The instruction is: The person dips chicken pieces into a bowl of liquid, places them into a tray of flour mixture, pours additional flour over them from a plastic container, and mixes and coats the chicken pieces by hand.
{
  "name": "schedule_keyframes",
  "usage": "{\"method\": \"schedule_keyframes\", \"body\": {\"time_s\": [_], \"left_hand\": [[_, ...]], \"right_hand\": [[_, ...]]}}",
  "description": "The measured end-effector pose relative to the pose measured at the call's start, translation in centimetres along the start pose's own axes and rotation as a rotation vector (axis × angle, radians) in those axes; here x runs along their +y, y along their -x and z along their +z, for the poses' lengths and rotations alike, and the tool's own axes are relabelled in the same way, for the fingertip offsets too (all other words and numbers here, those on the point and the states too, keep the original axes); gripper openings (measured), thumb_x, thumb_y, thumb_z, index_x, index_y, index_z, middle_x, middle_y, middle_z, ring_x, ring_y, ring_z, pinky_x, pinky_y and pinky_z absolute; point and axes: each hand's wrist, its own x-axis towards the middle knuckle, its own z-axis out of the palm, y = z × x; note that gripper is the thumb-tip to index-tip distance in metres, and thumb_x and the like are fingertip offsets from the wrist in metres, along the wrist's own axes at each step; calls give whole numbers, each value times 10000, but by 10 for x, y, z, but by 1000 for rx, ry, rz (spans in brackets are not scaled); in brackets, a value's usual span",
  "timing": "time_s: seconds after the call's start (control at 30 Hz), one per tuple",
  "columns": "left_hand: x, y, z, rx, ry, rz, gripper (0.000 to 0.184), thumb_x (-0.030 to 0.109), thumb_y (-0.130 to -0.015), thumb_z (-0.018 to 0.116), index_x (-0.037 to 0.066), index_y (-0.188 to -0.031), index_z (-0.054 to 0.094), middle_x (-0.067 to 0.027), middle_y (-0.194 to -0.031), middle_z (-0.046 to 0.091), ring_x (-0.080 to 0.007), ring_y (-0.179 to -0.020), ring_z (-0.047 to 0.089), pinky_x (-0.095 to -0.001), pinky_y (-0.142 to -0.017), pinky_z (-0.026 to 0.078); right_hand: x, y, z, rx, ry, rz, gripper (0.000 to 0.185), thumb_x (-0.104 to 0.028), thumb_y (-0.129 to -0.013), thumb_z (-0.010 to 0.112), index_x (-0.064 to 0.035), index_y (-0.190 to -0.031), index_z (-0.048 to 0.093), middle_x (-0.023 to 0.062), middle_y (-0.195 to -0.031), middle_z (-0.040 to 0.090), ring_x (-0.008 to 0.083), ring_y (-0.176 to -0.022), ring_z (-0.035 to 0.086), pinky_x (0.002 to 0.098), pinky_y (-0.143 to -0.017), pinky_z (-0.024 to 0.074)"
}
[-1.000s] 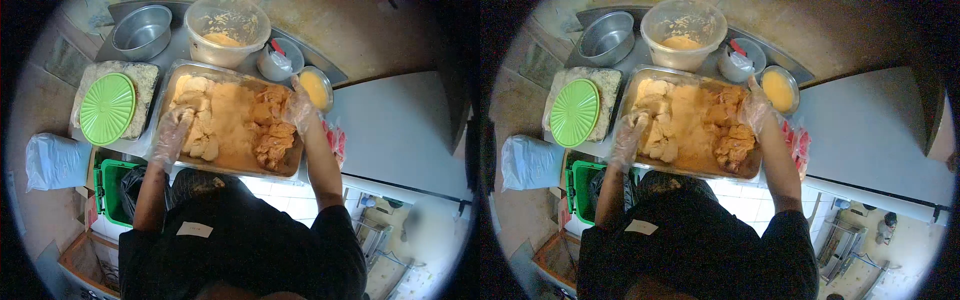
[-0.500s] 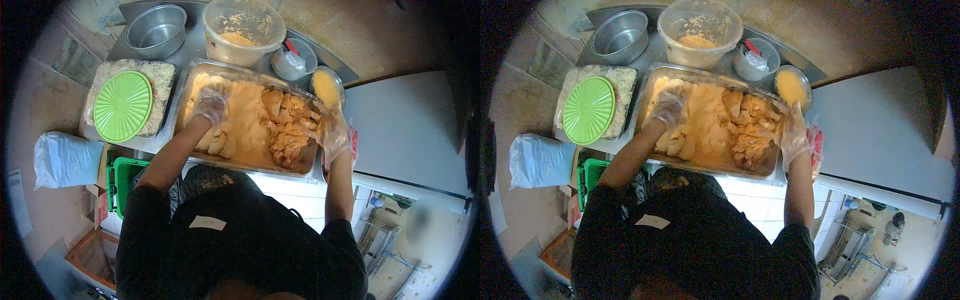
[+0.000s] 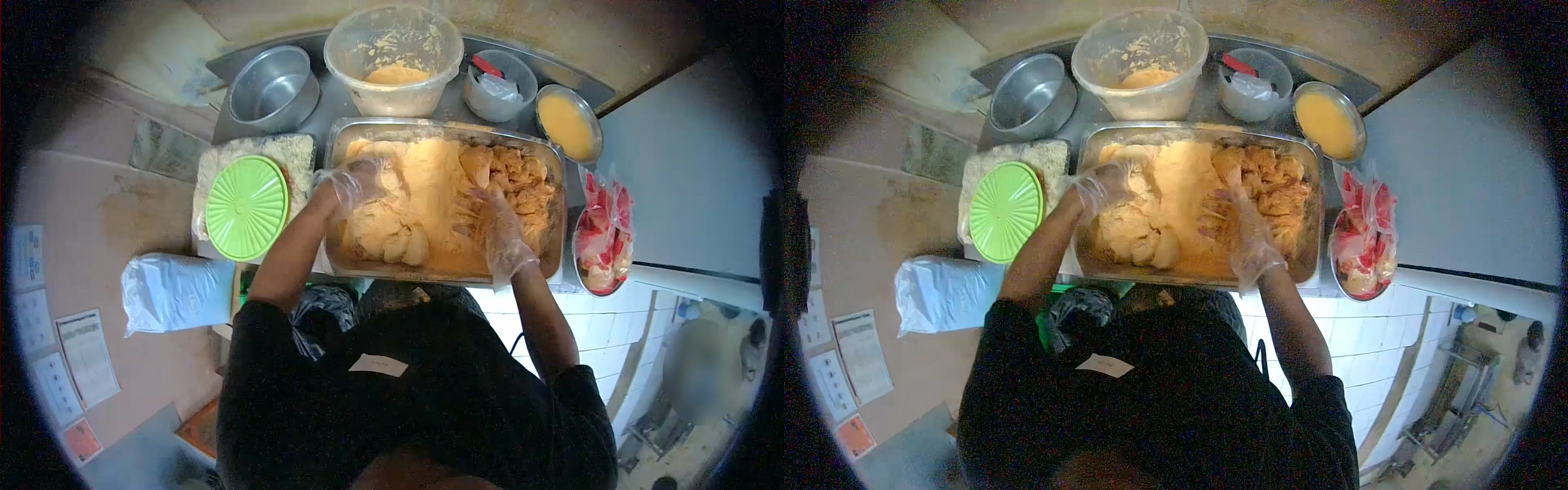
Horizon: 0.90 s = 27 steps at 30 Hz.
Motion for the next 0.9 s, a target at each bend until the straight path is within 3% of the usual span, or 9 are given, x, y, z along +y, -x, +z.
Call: {"method": "schedule_keyframes", "body": {"time_s": [0.13, 0.27, 0.37, 0.43, 0.53, 0.63, 0.7, 0.77, 0.9], "left_hand": [[5, 15, -3, 342, 50, 98, 586, 447, -843, 699, -13, -1186, 585, -229, -1089, 635, -342, -1003, 603, -399, -936, 480], [20, 30, -22, 321, 415, -68, 652, 321, -879, 685, 35, -1412, 444, -168, -1297, 586, -285, -1180, 576, -376, -1034, 440], [29, 35, -5, 453, 1174, -43, 508, 152, -934, 607, 7, -1392, 440, -89, -1213, 594, -152, -1053, 585, -311, -909, 508], [42, 37, -12, 504, 1311, -58, 453, 117, -942, 585, 11, -1365, 460, -87, -1213, 596, -143, -1050, 594, -318, -882, 523], [55, 42, -29, 473, 1509, -61, 371, 94, -960, 545, 21, -1320, 496, -73, -1232, 603, -165, -1091, 601, -356, -891, 535], [57, 43, -23, 470, 1683, -30, 371, 153, -966, 556, 16, -1309, 512, -91, -1238, 612, -191, -1105, 610, -360, -903, 541], [84, 57, -28, 517, 1651, -159, 404, 227, -967, 589, 13, -1303, 523, -130, -1214, 624, -222, -1029, 649, -332, -875, 561], [25, 0, 40, 389, 1279, -71, 419, 281, -981, 562, 29, -1314, 520, -119, -1248, 611, -204, -1044, 642, -334, -910, 535], [43, -15, 41, 388, 874, -104, 485, 374, -952, 572, 17, -1281, 555, -165, -1230, 616, -282, -1107, 612, -388, -985, 476]], "right_hand": [[18, -30, 3, -303, 18, -107, 618, -496, -976, 542, -80, -1416, 420, 118, -1347, 531, 278, -1175, 544, 445, -967, 460], [21, -53, 22, -360, 153, -242, 557, -445, -994, 537, -105, -1421, 425, 88, -1417, 479, 261, -1285, 468, 441, -1040, 424], [28, -71, 34, -428, 173, -269, 536, -416, -995, 546, -128, -1432, 429, 60, -1487, 400, 234, -1336, 421, 444, -1098, 382], [32, -90, 38, -532, 198, -248, 534, -406, -990, 555, -150, -1443, 436, 33, -1542, 320, 204, -1358, 394, 437, -1121, 355], [35, -89, 47, -485, -21, -327, 518, -389, -990, 561, -148, -1434, 447, 49, -1483, 397, 222, -1322, 434, 446, -1078, 412], [8, -54, 60, -517, 42, -240, 483, -379, -995, 552, -151, -1413, 467, 59, -1478, 403, 240, -1266, 491, 455, -1001, 483], [-1, -41, 54, -543, 74, -89, 472, -393, -998, 544, -136, -1390, 484, 75, -1433, 461, 249, -1180, 555, 443, -922, 534], [-4, -30, 46, -523, 41, 50, 461, -395, -1005, 531, -118, -1371, 495, 102, -1413, 483, 269, -1141, 590, 452, -875, 562], [19, -32, 2, -432, -76, 189, 461, -427, -1004, 519, -87, -1314, 517, 140, -1351, 529, 312, -1090, 626, 465, -793, 584]]}}
